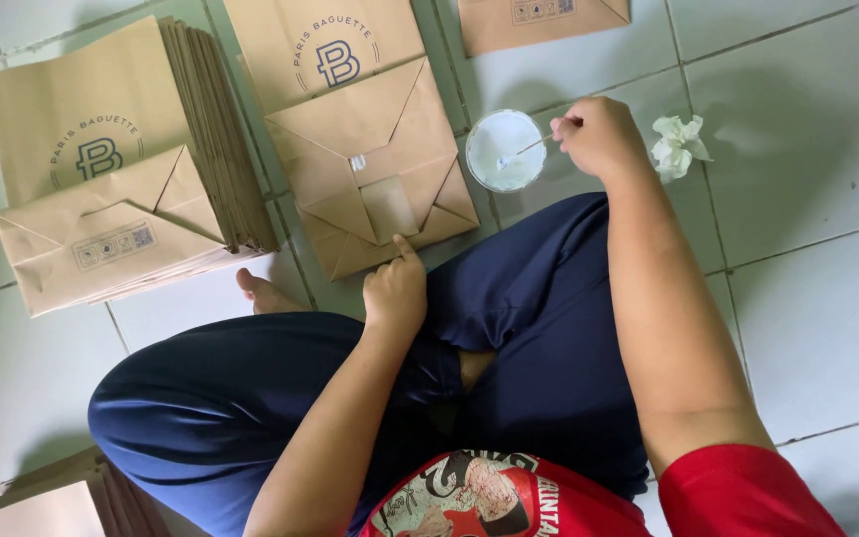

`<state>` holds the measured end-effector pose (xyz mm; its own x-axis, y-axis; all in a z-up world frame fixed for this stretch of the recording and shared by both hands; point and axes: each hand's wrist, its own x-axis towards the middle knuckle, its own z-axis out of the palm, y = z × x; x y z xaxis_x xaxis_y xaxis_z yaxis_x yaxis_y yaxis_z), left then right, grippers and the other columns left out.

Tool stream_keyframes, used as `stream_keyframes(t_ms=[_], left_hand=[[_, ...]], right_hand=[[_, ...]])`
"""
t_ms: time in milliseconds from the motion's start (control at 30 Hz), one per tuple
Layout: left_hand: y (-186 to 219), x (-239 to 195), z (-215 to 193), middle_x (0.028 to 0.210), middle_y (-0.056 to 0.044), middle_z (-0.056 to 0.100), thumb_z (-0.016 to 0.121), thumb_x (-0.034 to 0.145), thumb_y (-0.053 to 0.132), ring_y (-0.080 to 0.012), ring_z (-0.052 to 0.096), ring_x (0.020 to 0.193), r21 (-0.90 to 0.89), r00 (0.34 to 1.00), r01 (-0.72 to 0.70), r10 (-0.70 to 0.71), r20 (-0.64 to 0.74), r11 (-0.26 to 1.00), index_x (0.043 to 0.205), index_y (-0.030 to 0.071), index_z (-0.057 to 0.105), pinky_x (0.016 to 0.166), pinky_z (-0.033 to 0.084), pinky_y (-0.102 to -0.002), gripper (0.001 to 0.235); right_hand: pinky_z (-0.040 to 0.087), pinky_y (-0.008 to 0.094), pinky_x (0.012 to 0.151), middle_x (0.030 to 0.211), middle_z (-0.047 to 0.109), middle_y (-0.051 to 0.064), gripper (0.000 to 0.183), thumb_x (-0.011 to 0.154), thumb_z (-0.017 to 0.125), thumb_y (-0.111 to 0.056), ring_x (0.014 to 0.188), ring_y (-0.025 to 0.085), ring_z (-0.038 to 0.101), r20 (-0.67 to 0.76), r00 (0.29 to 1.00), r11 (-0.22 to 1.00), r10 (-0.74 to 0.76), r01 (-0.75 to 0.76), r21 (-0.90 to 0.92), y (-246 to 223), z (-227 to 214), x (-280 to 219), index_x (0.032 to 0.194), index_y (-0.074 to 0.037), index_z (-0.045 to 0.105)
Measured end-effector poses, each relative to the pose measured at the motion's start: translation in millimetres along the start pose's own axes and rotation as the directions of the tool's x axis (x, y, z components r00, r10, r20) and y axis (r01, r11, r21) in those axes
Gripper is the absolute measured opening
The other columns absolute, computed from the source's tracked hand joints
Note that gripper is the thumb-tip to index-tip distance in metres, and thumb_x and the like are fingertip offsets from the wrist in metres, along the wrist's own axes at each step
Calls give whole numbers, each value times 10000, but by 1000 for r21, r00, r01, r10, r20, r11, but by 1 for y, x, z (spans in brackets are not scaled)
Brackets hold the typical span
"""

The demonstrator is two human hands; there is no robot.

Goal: The person sits on the floor and assembles flat paper bags by folding them into shape. They use a small brush to apply white glue from a container onto the bag's flaps and seams, then press the glued areas together to secure the structure.

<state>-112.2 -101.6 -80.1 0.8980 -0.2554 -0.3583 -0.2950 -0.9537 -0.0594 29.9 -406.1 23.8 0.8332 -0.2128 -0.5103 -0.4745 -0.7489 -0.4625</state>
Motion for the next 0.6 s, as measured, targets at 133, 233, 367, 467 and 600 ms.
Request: stream_keyframes(t_ms=[133, 233, 367, 467, 600], left_hand=[[0, 1, -2, 757, -39, 721, 673, 794, 34, -241, 689, 614, -20, 1000, -1, 1, 31, 1000, 1518, -112, 390, 532, 546, -374, 790], [0, 1, 3, 707, -27, 706, 687, 784, 23, -227, 664, 573, -6, 1000, 0, 0, -12, 1000, 1508, -104, 417, 507, 532, -366, 784], [0, 1, 2, 721, -29, 709, 680, 778, 32, -233, 673, 583, -12, 1000, 0, 0, -17, 1000, 1504, -106, 421, 517, 537, -373, 783], [0, 2, 4, 687, -15, 691, 695, 770, 32, -217, 654, 552, 4, 1000, -4, 4, -19, 1000, 1504, -100, 426, 490, 519, -355, 793], [1, 0, -8, 740, -22, 707, 685, 791, 39, -223, 673, 606, -18, 999, -3, 4, 54, 1000, 1530, -105, 377, 516, 528, -355, 813]], right_hand=[[458, 384, 625, 927, 770, 71, 277, 1057, 555, -236, 694, 208, 604, 41, 999, 999, -14, 16, -49, -11, 7, -1, 880, -104, 724], [443, 381, 629, 833, 718, 45, 280, 1048, 623, -270, 710, 225, 607, 74, 993, 991, -97, 103, -80, -12, 14, 1, 842, -106, 719], [436, 356, 634, 805, 727, 26, 274, 1045, 644, -259, 671, 193, 578, 103, 978, 981, -182, 188, -53, -12, 19, 5, 835, -99, 719], [457, 333, 713, 913, 764, -1, 281, 1040, 609, -223, 773, 175, 609, 113, 978, 984, -177, 180, -12, -14, 15, 4, 815, -106, 729], [490, 337, 782, 867, 762, -7, 303, 1068, 566, -217, 734, 138, 633, 95, 984, 988, -151, 148, 37, -12, 10, 2, 843, -110, 737]])
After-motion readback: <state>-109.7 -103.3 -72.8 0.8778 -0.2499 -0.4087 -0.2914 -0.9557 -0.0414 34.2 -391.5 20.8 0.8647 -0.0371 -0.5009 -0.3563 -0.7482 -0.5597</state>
